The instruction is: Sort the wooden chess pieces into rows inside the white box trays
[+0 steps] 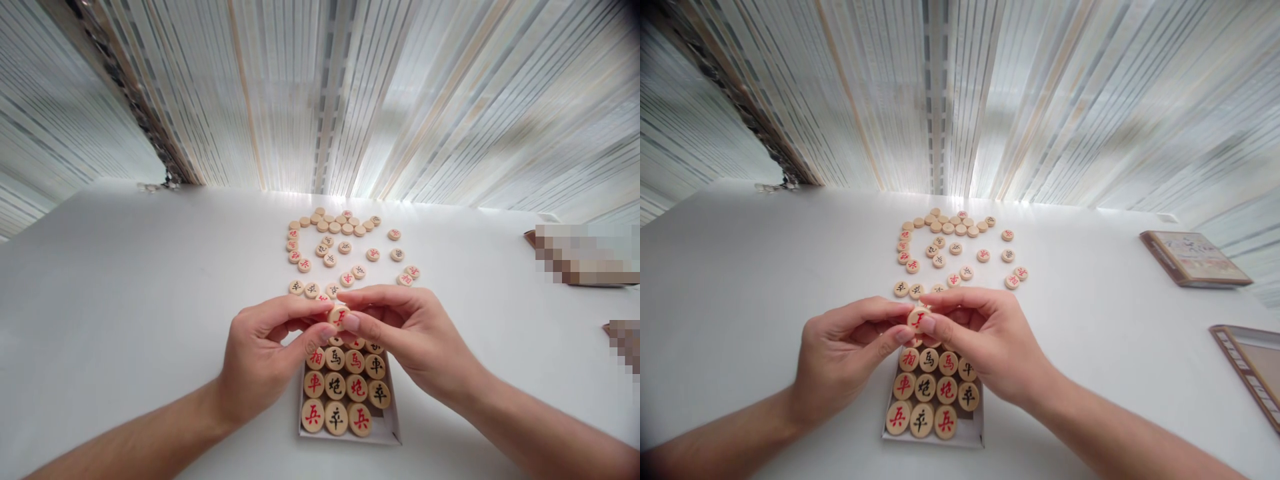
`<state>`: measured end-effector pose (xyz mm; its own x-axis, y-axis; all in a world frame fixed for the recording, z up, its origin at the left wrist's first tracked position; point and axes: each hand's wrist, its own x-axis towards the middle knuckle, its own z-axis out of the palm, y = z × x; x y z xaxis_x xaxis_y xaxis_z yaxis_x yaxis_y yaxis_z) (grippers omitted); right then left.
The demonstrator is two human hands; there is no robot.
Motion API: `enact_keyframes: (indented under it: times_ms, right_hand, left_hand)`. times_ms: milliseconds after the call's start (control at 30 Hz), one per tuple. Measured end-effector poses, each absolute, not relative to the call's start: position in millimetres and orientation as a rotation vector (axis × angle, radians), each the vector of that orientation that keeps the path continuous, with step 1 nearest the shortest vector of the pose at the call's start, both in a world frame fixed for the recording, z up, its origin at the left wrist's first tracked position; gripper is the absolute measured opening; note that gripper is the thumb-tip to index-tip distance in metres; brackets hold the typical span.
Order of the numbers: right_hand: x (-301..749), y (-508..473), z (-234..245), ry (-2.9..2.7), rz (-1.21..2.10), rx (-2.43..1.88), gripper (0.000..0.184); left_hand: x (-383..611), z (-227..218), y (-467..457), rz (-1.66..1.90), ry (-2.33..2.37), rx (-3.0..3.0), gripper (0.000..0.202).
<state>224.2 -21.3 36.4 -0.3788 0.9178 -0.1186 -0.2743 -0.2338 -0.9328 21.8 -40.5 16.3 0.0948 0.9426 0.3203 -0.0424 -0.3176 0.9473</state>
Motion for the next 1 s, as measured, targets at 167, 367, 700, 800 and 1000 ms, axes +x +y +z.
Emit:
enact_keyframes:
  times_ms: [167, 367, 700, 800, 1000]
  right_hand:
    - [226.3, -19.4, 32.6, -1.112, 1.799, -0.902, 0.029]
    - [229.5, -19.3, 30.1, -1.166, 1.786, -0.935, 0.032]
    - [226.1, -20.5, 35.5, -1.157, 1.761, -0.895, 0.042]
    - [226.0, -20.9, 35.2, -1.163, 1.732, -0.944, 0.043]
    - [224.8, -20.7, 38.3, -1.228, 1.744, -0.917, 0.033]
  left_hand:
    - [22.3, 18.1, -40.3, 1.377, 0.920, 1.413, 0.032]
    - [24.5, 21.6, -37.1, 1.343, 0.919, 1.274, 0.026]
    - [26.1, 22.5, -35.7, 1.323, 0.884, 1.215, 0.021]
    - [24.9, 21.5, -35.8, 1.356, 0.897, 1.279, 0.018]
    - [22.6, 19.2, -34.8, 1.358, 0.927, 1.367, 0.023]
